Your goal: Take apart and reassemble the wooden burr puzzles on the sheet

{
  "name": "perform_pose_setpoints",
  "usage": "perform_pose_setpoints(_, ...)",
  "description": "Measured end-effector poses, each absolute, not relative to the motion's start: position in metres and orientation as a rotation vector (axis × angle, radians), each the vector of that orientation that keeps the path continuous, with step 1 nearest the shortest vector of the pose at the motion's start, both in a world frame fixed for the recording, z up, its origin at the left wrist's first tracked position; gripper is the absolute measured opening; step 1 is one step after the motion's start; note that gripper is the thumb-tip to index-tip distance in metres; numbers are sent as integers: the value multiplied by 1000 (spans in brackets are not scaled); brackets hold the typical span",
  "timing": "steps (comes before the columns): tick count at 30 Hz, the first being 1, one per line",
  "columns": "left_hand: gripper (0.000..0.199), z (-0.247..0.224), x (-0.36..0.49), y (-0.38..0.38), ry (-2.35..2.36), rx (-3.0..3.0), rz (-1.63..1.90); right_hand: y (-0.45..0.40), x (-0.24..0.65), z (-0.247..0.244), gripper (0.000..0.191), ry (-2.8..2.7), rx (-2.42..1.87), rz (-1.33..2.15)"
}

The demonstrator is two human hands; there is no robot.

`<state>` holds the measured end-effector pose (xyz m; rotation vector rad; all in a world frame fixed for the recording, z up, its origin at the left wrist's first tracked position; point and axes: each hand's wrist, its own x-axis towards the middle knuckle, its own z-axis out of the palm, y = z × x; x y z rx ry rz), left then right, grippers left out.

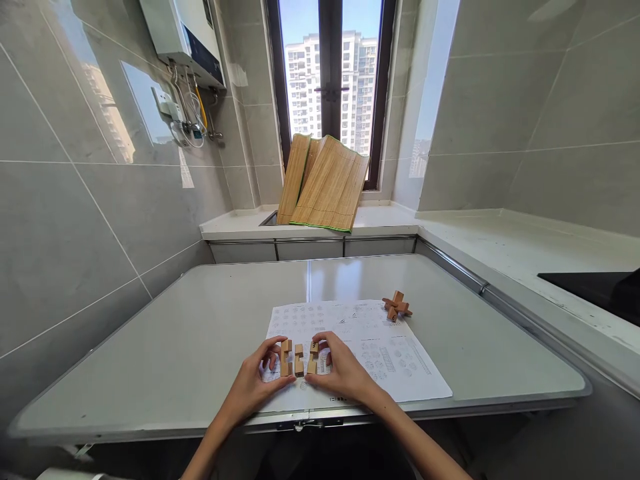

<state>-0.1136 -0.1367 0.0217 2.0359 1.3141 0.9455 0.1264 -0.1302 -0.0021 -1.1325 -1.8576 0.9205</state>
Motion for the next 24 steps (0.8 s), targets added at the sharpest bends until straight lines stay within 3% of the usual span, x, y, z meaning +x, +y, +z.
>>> perform_pose_setpoints(5,61,22,-106,-141,1304,2037,1017,-140,123,-1,52,-1582,-1047,1070)
perform_pose_setpoints(9,61,25,-96,-145,1261,2045,999,-142,118,-4,38,-1449,-1004,1119)
perform_pose_setpoints(14,63,26,-86,-151,1291,2065,951,-139,114,-17,49,-1316,-1025,1182)
perform_pose_setpoints(24,62,6,-86,-146,1264,1918,976,-148,110,-20,46,-1341,-921,1288)
